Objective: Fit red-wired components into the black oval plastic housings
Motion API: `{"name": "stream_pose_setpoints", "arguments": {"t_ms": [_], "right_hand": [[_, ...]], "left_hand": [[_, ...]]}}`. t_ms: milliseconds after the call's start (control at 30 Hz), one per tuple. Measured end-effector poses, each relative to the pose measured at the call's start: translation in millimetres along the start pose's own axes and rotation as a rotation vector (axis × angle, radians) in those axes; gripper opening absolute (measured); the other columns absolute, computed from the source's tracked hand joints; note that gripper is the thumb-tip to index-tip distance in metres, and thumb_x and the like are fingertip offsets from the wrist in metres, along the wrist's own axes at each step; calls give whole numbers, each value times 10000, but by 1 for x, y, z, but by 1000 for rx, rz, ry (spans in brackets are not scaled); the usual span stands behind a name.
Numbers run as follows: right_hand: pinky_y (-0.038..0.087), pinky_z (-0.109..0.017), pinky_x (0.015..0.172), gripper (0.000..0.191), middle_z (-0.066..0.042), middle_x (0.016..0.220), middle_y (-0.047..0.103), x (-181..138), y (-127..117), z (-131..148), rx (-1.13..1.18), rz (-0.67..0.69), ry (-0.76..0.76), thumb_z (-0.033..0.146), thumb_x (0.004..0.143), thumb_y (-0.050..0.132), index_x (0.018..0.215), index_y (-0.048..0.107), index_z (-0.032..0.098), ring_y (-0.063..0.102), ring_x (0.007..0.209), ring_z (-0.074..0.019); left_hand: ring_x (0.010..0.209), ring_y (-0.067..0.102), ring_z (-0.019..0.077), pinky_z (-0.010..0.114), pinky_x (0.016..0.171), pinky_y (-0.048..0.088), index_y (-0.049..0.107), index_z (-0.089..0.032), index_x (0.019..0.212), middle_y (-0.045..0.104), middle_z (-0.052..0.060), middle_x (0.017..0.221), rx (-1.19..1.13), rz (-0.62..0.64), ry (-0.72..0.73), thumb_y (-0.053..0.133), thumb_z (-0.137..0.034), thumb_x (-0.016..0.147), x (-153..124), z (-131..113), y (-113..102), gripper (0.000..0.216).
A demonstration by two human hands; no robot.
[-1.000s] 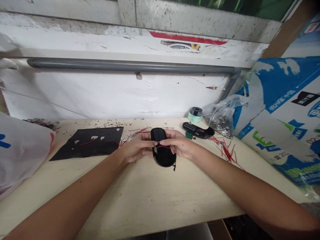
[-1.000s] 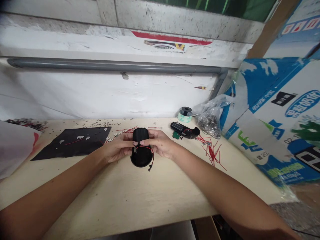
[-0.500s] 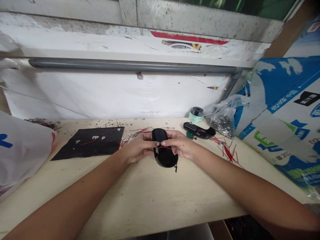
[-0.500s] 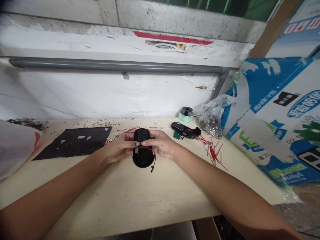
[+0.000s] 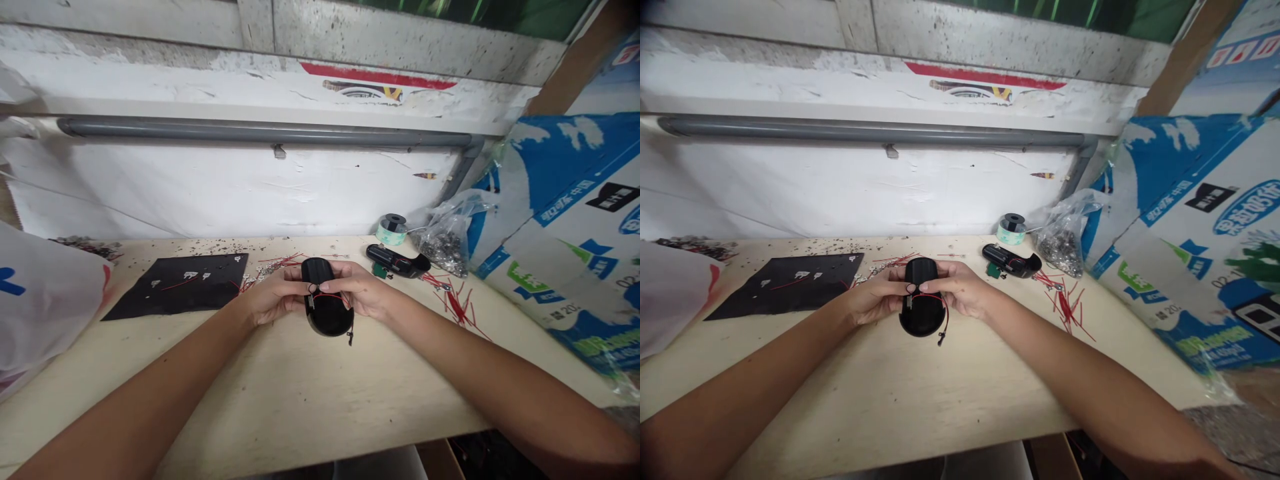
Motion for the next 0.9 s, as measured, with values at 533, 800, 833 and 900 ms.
{"name": "stream_pose_setpoints", "arguments": {"t_ms": [533, 800, 833, 900], "right_hand": [[560, -233, 581, 408, -43, 857, 738, 4, -9, 4, 23, -108, -5, 156, 581, 861, 972, 742, 160, 652, 642, -128], [602, -333, 575, 376, -87, 923, 739, 6, -22, 7, -129, -363, -147, 331, 642, 859, 966, 748, 176, 683, 745, -214], [603, -347, 576, 378, -78, 894, 736, 5, -21, 7, -165, -376, -186, 347, 646, 855, 966, 748, 179, 680, 735, -218], [596, -357, 576, 356, -58, 836, 725, 5, -18, 8, -214, -394, -262, 371, 659, 839, 946, 747, 182, 669, 712, -217]], "left_hand": [[766, 690, 140, 272, 726, 571, 756, -160, 978, 739, 56, 907, 56, -90, 106, 838, -229, 741, 0, -4, -1, 260], [899, 659, 224, 418, 828, 560, 673, -173, 1093, 685, 85, 955, 772, -573, 538, 730, -259, 814, -4, -22, 3, 297], [919, 645, 225, 417, 834, 552, 672, -172, 1065, 671, 90, 977, 912, -590, 637, 679, -210, 832, -6, -23, 8, 236], [983, 608, 229, 422, 883, 524, 677, -167, 941, 630, 102, 1025, 1191, -507, 855, 557, -116, 851, -11, -23, 25, 159]]}}
Point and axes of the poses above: each hand's wrist, its own x-axis towards the middle knuckle, its own y-axis out of the palm, z = x × y, the point moved 3 cm from there along x, towards the middle knuckle
